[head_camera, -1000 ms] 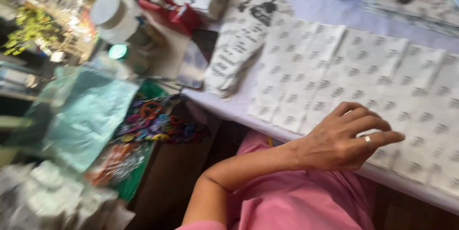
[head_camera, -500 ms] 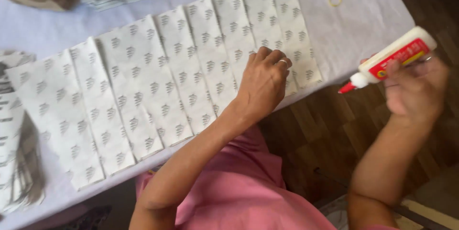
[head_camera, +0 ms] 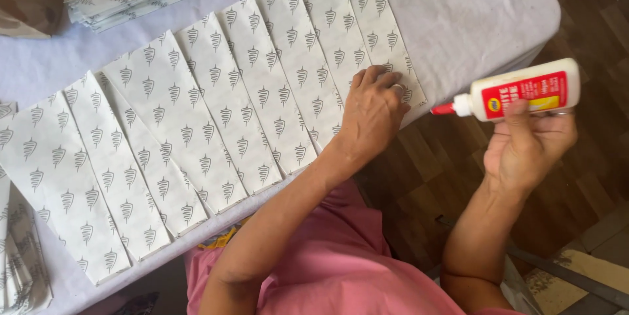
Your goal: Arranging printed paper strips, applying glue to the edges, and folding them into finished components.
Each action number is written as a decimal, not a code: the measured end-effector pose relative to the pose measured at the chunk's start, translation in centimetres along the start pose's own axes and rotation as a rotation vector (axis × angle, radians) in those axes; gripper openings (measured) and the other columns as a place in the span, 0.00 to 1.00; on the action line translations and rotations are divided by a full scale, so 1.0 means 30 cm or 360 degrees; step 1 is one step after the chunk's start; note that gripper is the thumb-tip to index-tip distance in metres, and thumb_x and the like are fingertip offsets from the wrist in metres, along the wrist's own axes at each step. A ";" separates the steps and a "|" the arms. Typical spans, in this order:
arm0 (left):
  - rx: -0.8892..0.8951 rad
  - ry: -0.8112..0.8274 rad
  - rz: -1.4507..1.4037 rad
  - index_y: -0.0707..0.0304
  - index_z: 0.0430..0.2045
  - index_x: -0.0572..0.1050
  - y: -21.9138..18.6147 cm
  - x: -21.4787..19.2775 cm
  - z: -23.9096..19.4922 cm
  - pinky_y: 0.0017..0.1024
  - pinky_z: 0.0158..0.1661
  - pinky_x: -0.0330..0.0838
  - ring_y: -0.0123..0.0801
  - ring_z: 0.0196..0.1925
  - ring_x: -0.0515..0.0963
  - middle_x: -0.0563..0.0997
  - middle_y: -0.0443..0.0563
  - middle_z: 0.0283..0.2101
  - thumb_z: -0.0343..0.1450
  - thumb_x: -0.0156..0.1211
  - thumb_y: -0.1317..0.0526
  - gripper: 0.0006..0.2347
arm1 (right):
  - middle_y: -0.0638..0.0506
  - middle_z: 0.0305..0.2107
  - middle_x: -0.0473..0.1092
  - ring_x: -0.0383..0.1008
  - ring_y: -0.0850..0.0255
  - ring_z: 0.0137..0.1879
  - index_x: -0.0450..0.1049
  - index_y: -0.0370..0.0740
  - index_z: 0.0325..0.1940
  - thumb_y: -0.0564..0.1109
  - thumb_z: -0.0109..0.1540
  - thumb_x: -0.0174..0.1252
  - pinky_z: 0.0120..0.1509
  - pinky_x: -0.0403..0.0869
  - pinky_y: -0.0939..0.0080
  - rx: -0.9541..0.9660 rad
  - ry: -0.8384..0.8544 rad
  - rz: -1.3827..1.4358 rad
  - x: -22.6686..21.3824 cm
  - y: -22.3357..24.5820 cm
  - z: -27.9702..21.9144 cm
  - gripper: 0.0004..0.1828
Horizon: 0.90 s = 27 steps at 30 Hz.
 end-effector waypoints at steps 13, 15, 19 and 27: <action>0.0069 0.0183 -0.0027 0.67 0.31 0.81 -0.011 -0.060 -0.011 0.46 0.61 0.65 0.54 0.62 0.72 0.80 0.54 0.54 0.54 0.79 0.51 0.21 | 0.43 0.39 0.74 0.77 0.58 0.45 0.68 0.34 0.51 0.34 0.60 0.76 0.50 0.82 0.58 -0.0054 0.0083 -0.0418 0.078 -0.014 -0.055 0.23; 0.0070 0.0260 0.0010 0.68 0.35 0.81 -0.009 -0.052 -0.012 0.46 0.63 0.63 0.54 0.65 0.71 0.79 0.56 0.56 0.52 0.81 0.50 0.25 | 0.42 0.39 0.74 0.76 0.57 0.44 0.67 0.35 0.49 0.33 0.61 0.76 0.49 0.81 0.57 -0.0105 0.0039 -0.0431 0.069 -0.007 -0.042 0.23; 0.0079 0.0227 0.0002 0.69 0.34 0.81 -0.017 -0.073 -0.011 0.47 0.63 0.64 0.55 0.64 0.71 0.80 0.57 0.56 0.54 0.80 0.51 0.23 | 0.43 0.38 0.74 0.76 0.59 0.43 0.70 0.34 0.50 0.36 0.60 0.77 0.46 0.81 0.58 -0.0116 0.0022 -0.0405 0.073 -0.019 -0.049 0.22; 0.0045 0.0231 -0.0045 0.69 0.36 0.82 -0.014 -0.077 -0.011 0.47 0.63 0.62 0.55 0.65 0.71 0.80 0.56 0.56 0.55 0.77 0.53 0.22 | 0.43 0.37 0.75 0.76 0.59 0.42 0.70 0.35 0.47 0.35 0.57 0.78 0.45 0.80 0.59 -0.0048 0.0009 -0.0402 0.070 -0.032 -0.065 0.23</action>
Point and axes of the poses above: each hand's wrist, its own z-axis towards the middle knuckle, its own x-axis out of the palm, y = z × x, the point moved 4 cm from there along z, towards the middle knuckle
